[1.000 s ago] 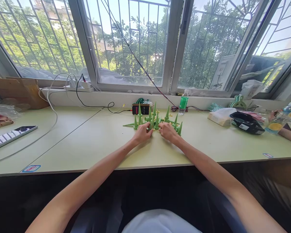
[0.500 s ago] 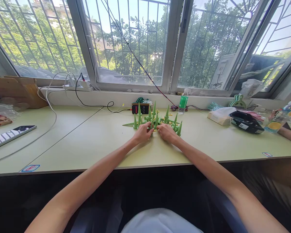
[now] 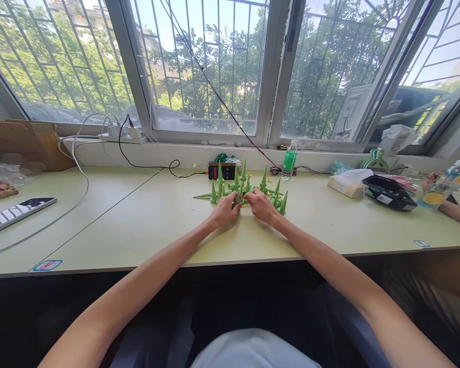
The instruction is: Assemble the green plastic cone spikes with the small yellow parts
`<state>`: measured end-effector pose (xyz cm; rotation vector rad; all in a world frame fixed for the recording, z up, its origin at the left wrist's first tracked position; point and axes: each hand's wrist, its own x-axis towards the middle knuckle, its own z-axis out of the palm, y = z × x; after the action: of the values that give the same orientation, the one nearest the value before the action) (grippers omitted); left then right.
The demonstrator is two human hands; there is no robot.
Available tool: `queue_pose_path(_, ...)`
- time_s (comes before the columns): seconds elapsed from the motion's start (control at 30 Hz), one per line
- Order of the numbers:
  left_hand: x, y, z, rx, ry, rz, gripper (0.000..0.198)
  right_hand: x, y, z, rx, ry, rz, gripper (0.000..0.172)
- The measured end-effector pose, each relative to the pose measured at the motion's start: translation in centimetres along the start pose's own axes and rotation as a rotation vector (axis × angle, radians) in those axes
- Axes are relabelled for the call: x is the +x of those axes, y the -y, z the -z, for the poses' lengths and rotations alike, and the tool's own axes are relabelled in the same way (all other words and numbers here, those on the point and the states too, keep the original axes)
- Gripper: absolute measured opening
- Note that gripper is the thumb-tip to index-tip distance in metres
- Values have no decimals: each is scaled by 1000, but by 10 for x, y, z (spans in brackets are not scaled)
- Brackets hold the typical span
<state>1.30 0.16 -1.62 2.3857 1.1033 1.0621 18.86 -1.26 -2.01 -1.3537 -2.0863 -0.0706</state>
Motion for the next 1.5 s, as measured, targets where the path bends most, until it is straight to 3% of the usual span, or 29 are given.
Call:
queue_pose_path(0.33, 2, -3, 3, -77, -181, 14, 15, 3, -1, -2, 233, -115, 82, 24)
queue_pose_path(0.53, 2, -5, 3, -113, -237, 30, 17, 1, 4, 2, 258, -138, 108, 26)
queue_pose_path(1.5, -1, -9, 4, -170, -199, -11, 19, 4, 2, -1, 408, -142, 148, 21)
